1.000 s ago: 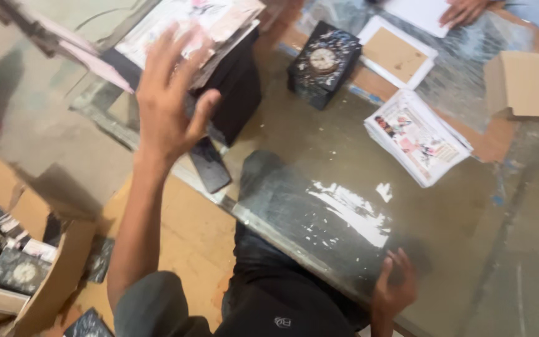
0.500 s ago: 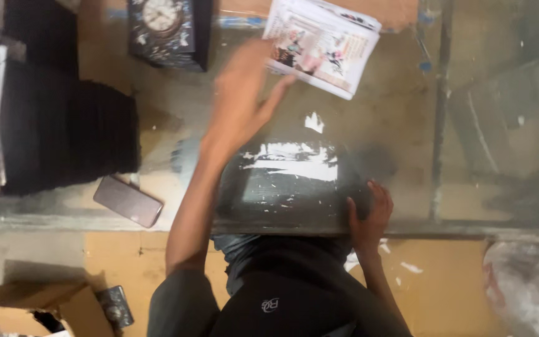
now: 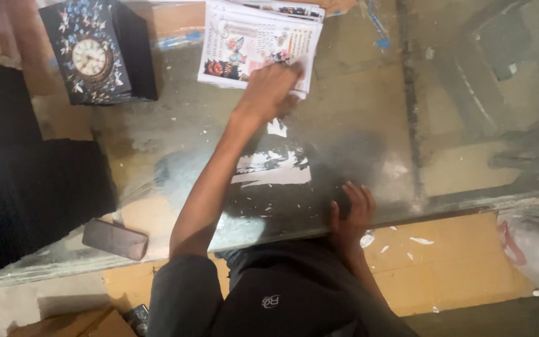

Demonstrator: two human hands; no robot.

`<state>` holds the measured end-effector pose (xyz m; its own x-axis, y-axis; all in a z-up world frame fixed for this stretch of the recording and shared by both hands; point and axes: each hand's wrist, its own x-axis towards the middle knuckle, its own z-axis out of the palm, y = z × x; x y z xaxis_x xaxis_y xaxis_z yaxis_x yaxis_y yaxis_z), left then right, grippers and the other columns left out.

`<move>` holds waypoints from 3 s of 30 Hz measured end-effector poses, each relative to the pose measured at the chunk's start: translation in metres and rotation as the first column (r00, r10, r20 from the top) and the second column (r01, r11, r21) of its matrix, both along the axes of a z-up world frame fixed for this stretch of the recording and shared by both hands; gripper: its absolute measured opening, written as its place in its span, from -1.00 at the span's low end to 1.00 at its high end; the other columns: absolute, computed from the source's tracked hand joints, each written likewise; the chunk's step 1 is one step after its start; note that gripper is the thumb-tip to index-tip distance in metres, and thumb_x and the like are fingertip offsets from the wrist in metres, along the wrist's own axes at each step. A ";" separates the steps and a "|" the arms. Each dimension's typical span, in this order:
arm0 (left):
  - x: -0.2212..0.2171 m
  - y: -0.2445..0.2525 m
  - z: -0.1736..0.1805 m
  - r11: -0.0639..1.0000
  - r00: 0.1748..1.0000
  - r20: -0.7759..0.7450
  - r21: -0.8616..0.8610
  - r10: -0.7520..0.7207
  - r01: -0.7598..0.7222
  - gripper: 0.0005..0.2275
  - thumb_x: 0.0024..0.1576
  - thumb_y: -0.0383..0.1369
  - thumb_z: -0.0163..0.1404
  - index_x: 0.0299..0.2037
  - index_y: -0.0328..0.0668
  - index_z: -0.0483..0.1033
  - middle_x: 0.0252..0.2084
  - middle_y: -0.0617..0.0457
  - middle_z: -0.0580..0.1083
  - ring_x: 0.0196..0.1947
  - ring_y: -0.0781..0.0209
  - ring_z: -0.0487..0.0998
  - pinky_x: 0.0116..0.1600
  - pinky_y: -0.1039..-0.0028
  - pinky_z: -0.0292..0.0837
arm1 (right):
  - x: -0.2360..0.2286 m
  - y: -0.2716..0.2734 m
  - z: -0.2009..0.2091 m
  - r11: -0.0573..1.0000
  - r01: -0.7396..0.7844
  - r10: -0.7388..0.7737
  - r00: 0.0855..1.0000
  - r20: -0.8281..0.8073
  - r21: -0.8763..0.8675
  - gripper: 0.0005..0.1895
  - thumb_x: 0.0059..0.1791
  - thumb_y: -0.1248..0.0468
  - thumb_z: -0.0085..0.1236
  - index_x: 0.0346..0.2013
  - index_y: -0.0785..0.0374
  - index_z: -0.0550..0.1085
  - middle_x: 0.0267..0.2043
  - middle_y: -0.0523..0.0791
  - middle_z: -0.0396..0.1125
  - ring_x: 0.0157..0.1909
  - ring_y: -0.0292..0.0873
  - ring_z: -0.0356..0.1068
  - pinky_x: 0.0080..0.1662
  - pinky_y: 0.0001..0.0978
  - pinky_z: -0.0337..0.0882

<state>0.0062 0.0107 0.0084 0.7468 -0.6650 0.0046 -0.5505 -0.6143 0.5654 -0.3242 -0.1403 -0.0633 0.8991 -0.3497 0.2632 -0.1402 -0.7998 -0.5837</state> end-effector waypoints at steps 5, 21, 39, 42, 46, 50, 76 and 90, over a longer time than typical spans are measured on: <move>-0.004 0.010 0.003 0.999 0.985 -0.168 -0.035 0.034 -0.040 -0.90 -0.03 -0.46 0.22 -0.33 -0.18 0.61 -0.34 -0.01 0.61 -0.24 0.01 0.64 -0.14 0.19 0.47 | 0.000 -0.003 0.003 0.999 -0.051 0.051 0.999 0.001 0.019 -0.64 0.02 0.27 0.20 0.11 0.24 0.46 0.25 -0.06 0.36 0.41 0.14 0.18 0.38 0.01 0.19; -0.068 0.035 0.133 0.773 0.977 -0.036 -0.607 0.209 -0.188 -0.90 0.23 -0.45 0.16 -0.16 -0.31 0.53 -0.33 0.05 0.57 -0.31 0.42 0.59 -0.12 0.55 0.53 | 0.060 -0.004 0.053 0.694 -0.169 -0.110 0.936 0.335 0.700 -0.13 -0.05 0.53 0.26 0.46 0.25 0.04 0.55 0.02 -0.04 0.53 -0.03 0.05 0.45 -0.10 0.21; -0.118 0.141 0.083 0.893 0.665 -0.656 -0.448 -0.357 0.038 -0.31 0.14 -0.35 0.17 0.40 -0.18 -0.03 0.14 -0.03 0.47 0.00 0.28 0.56 0.01 0.46 0.57 | 0.151 -0.010 0.127 0.496 -0.797 0.866 0.425 -0.264 0.344 -0.73 -0.07 0.14 0.37 -0.21 0.26 0.64 -0.25 -0.04 0.56 -0.34 -0.07 0.50 -0.09 -0.20 0.35; -0.119 0.128 0.046 0.887 0.546 -0.704 -0.303 -0.454 0.348 -0.36 0.03 -0.45 0.21 0.33 -0.21 0.18 0.10 -0.13 0.48 0.06 0.09 0.55 0.09 0.33 0.47 | 0.167 0.015 0.126 0.465 -0.810 0.866 0.333 -0.373 0.357 -0.67 -0.10 0.11 0.35 -0.14 0.22 0.63 -0.26 -0.01 0.53 -0.31 0.04 0.48 -0.13 -0.17 0.41; -0.133 0.135 0.012 0.962 0.807 -0.533 -0.059 -0.255 0.265 -0.52 0.02 -0.59 0.13 0.20 -0.28 0.42 0.08 -0.19 0.50 0.11 -0.15 0.53 0.15 0.20 0.42 | 0.174 0.021 0.111 0.488 -0.851 0.842 0.401 -0.360 0.193 -0.64 -0.13 0.27 0.33 -0.04 0.24 0.60 -0.20 0.03 0.51 -0.17 0.12 0.48 -0.06 -0.07 0.41; -0.156 0.139 -0.003 0.987 0.947 -0.294 0.129 0.126 -0.091 -0.52 0.05 -0.65 0.02 0.25 -0.26 0.43 0.13 -0.18 0.48 0.19 -0.20 0.49 0.23 0.11 0.40 | 0.168 0.030 0.071 0.660 -0.750 0.680 0.618 -0.395 -0.038 -0.68 0.03 0.32 0.21 0.09 0.21 0.57 -0.08 0.08 0.49 -0.04 0.14 0.48 0.00 -0.05 0.42; -0.232 0.190 -0.049 0.787 0.769 0.236 0.023 0.595 -0.616 -0.68 -0.02 -0.59 -0.01 -0.06 -0.28 0.64 -0.08 -0.13 0.59 -0.01 -0.10 0.59 0.07 0.20 0.50 | 0.122 0.033 0.033 0.782 -0.598 0.488 0.762 -0.425 -0.174 0.44 -0.12 -0.50 0.19 0.47 0.68 -0.10 0.58 0.34 -0.20 0.62 0.29 -0.33 0.41 0.42 -0.55; -0.165 0.157 -0.066 0.820 0.788 -0.616 -0.462 -0.024 -0.337 -0.49 0.18 -0.05 0.16 0.16 -0.28 0.41 0.02 -0.22 0.52 0.01 -0.02 0.52 0.07 0.20 0.49 | 0.101 0.010 -0.002 0.487 -0.349 0.599 0.801 -0.015 0.800 -0.13 0.03 0.09 0.34 0.37 0.66 0.18 0.25 0.23 0.17 0.21 0.02 0.08 0.15 -0.14 0.15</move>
<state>-0.1590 0.1675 -0.0574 0.8144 -0.5608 -0.1496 0.0652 -0.1678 0.9837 -0.2234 -0.1303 -0.0649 0.9702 0.2010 -0.1356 -0.1168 -0.1023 -0.9879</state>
